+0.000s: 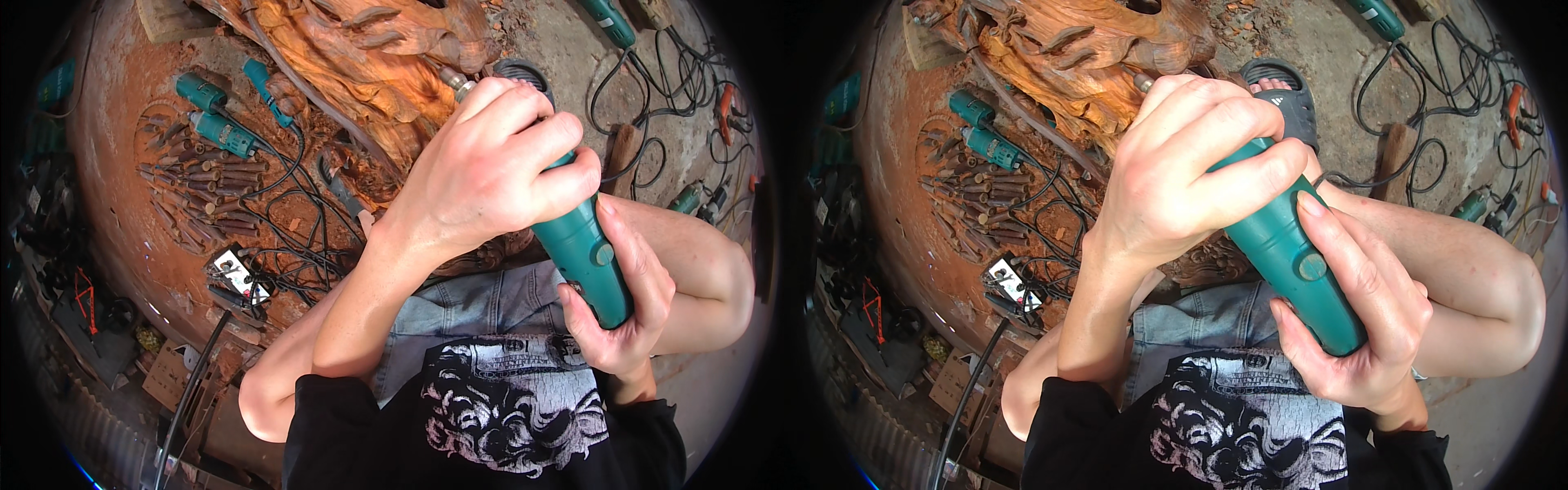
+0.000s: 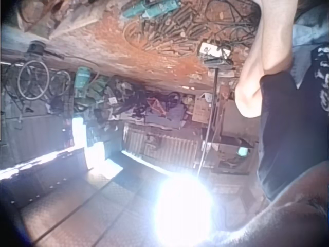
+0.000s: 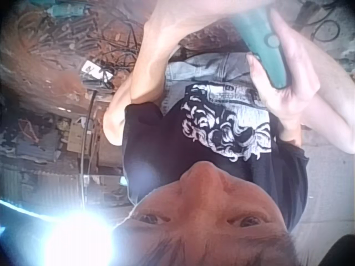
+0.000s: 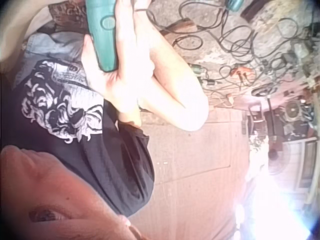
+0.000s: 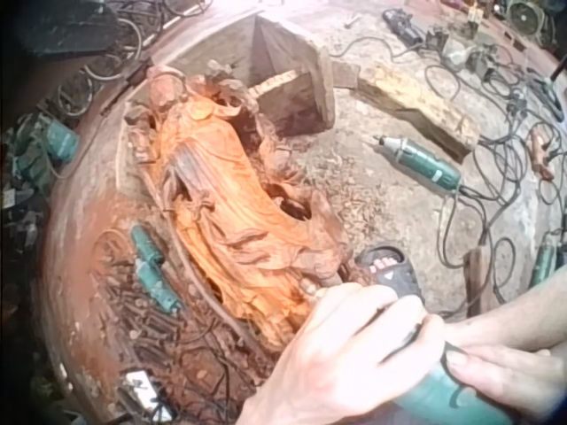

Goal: The person uses a green rotary carving tool to shape and detail a large piece of reddish-brown wood. They hold the tool with both hands and move it along the surface to remove material and refine the contours of the wood sculpture.

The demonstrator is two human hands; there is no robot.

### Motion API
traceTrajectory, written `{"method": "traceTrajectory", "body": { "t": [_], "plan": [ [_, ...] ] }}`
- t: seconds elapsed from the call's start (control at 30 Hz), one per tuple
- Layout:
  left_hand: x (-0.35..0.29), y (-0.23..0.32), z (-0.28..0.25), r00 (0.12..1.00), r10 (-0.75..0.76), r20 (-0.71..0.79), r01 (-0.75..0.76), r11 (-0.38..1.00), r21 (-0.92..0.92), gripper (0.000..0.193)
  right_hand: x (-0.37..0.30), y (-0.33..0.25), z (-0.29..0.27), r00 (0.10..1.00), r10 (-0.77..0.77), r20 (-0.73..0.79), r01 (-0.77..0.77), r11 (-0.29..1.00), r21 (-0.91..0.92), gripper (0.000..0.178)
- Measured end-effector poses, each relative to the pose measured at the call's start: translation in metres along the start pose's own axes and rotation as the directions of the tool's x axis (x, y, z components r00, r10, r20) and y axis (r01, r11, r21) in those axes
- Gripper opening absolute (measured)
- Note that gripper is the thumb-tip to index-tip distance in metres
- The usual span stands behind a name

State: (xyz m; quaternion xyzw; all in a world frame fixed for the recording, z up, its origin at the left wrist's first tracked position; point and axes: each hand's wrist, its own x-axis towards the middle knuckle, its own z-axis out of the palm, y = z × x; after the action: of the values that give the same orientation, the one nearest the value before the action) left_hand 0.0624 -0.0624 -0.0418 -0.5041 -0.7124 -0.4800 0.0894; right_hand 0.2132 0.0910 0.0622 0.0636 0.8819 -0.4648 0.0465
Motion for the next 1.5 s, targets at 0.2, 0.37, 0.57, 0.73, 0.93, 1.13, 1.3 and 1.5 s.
{"method": "traceTrajectory", "body": {
  "t": [0.2, 0.37, 0.57, 0.73, 0.93, 1.13, 1.3, 1.5],
  "plan": [
    [-0.001, 0.003, 0.001, 1.000, -0.007, 0.018, 0.007, 1.000, -0.020, 0.019, -0.004, 0.002, 0.002, 1.000, -0.010, -0.021, 0.010, 1.000, 0.028, 0.072],
    [-0.003, 0.006, 0.000, 0.999, -0.034, 0.027, 0.034, 0.999, -0.014, 0.019, -0.006, 0.003, 0.006, 0.997, -0.057, -0.049, 0.056, 0.998, -0.021, 0.072],
    [-0.003, -0.002, -0.001, 0.999, -0.035, -0.038, 0.036, 0.999, 0.009, 0.017, 0.006, -0.001, 0.000, 0.999, -0.018, 0.034, 0.018, 1.000, 0.000, 0.072],
    [-0.001, 0.000, -0.004, 0.997, -0.075, -0.002, 0.075, 0.997, -0.005, 0.021, 0.008, -0.003, -0.001, 0.999, -0.001, 0.044, 0.000, 1.000, 0.014, 0.072],
    [-0.001, 0.000, -0.007, 0.998, -0.064, 0.028, 0.064, 0.997, -0.032, 0.024, 0.009, -0.002, 0.006, 0.998, -0.053, -0.045, 0.053, 0.999, 0.011, 0.072],
    [-0.001, 0.002, -0.002, 0.998, -0.053, 0.026, 0.054, 0.998, -0.029, 0.015, -0.003, -0.003, 0.004, 1.000, 0.015, 0.017, -0.016, 0.999, 0.035, 0.072],
    [-0.001, 0.004, -0.005, 0.996, -0.053, 0.075, 0.057, 0.998, -0.041, 0.014, -0.010, -0.004, 0.005, 0.997, 0.056, 0.048, -0.058, 0.997, 0.049, 0.075],
    [-0.003, 0.008, -0.007, 0.992, -0.058, 0.112, 0.058, 0.998, 0.006, 0.016, -0.013, 0.005, 0.011, 0.999, -0.013, -0.032, 0.015, 0.999, 0.042, 0.073]
  ]
}}
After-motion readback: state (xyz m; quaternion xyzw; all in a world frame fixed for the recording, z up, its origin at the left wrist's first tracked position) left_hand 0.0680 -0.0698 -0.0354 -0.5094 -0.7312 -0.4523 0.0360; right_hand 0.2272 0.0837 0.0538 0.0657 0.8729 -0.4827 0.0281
